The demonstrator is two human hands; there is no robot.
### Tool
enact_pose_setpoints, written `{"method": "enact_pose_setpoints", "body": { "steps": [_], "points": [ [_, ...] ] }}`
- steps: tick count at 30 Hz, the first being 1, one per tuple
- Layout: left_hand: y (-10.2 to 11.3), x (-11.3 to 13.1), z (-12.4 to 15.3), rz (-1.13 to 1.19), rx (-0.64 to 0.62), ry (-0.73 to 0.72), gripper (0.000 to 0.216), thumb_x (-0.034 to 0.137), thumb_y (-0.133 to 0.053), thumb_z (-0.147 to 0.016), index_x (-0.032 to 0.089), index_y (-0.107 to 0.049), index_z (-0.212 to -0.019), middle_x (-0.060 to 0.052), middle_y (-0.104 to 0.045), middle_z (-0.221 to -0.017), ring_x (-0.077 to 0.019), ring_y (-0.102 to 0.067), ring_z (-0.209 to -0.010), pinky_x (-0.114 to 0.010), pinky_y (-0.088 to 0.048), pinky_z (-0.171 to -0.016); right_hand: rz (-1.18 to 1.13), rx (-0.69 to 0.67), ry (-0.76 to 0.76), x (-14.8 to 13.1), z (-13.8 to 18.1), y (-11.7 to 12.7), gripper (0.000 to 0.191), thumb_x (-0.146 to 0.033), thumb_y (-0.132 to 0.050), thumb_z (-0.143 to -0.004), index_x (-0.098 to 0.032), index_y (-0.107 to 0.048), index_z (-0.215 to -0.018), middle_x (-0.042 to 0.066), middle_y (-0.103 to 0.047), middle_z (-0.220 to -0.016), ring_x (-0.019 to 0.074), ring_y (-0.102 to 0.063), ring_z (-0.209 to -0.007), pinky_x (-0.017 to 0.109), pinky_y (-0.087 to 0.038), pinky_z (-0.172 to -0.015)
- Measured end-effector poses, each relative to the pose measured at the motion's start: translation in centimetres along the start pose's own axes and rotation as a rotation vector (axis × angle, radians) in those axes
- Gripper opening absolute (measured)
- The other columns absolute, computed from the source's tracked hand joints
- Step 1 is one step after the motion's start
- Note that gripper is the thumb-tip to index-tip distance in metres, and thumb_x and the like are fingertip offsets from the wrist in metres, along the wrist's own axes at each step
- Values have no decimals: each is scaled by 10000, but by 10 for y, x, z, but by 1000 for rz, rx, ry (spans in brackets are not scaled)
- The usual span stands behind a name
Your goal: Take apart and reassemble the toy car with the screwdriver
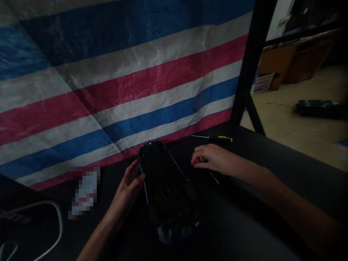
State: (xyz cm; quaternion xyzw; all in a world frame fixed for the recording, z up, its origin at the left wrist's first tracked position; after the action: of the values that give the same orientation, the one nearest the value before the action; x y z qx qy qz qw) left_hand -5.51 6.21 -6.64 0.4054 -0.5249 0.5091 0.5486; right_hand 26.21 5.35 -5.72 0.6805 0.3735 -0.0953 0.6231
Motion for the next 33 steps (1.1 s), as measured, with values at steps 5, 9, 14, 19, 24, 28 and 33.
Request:
{"method": "enact_pose_setpoints", "body": {
  "steps": [5, 9, 14, 19, 24, 28, 33],
  "points": [
    [-2, 3, -3, -9, -9, 16, 749, 396, -853, -805, 366, -530, -1481, -69, -512, -1620, -354, -487, -1481, -516, -430, -1203, -158, -189, 135, -22, 12, 12, 96, -279, -745, -908, -247, -828, -942, 22, -723, -919, 166, -666, -826, 291, -495, -748],
    [-2, 5, -2, -21, 0, 9, 738, 399, -870, -783, 371, -555, -1450, -48, -514, -1619, -341, -494, -1475, -476, -439, -1203, -243, -313, 172, -31, 16, 5, 103, -249, -795, -860, -249, -828, -958, 8, -727, -931, 158, -670, -832, 278, -504, -759],
    [-6, 9, 1, -28, -22, -3, 718, 411, -865, -788, 359, -561, -1436, -43, -496, -1634, -342, -458, -1500, -485, -397, -1235, -169, -359, 216, -31, 13, -5, 64, -183, -761, -887, -232, -802, -878, -7, -714, -896, 149, -674, -824, 271, -484, -770],
    [-7, 7, 1, 2, -37, -8, 682, 384, -848, -825, 348, -560, -1442, -45, -488, -1641, -335, -472, -1492, -471, -404, -1235, -93, -329, 210, -37, 13, -8, 117, -93, -680, -903, -192, -730, -865, 5, -688, -904, 142, -657, -819, 273, -467, -771],
    [-3, 2, -2, 33, -51, 5, 673, 367, -853, -833, 377, -559, -1438, -28, -461, -1660, -331, -458, -1503, -510, -349, -1267, -45, -282, 160, -37, 14, -9, 80, -110, -693, -872, -181, -666, -846, 11, -654, -883, 144, -610, -766, 278, -443, -706],
    [-1, -1, -3, 24, -60, -8, 685, 382, -853, -831, 359, -559, -1450, -52, -447, -1668, -342, -452, -1506, -535, -344, -1264, -29, -271, 155, -37, 13, -9, 87, -108, -681, -891, -189, -674, -862, 3, -644, -897, 140, -606, -780, 272, -430, -709],
    [2, -2, -2, 2, -108, -28, 669, 387, -836, -847, 371, -560, -1457, -61, -450, -1663, -349, -481, -1485, -558, -348, -1256, -33, -248, 149, -38, 14, -11, 132, -66, -676, -864, -195, -678, -839, 1, -640, -884, 142, -601, -783, 277, -423, -719]
  ]
}}
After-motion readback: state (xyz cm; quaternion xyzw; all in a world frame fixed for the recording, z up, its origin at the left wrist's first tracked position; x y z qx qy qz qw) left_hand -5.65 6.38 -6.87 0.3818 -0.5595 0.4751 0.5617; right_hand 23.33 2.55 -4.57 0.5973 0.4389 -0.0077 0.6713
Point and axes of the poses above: each hand's wrist, its own z-axis away from the middle knuckle, its own y-axis out of the back of the hand, x = y × z, the point moved 3 cm from there along -z, towards the middle knuckle
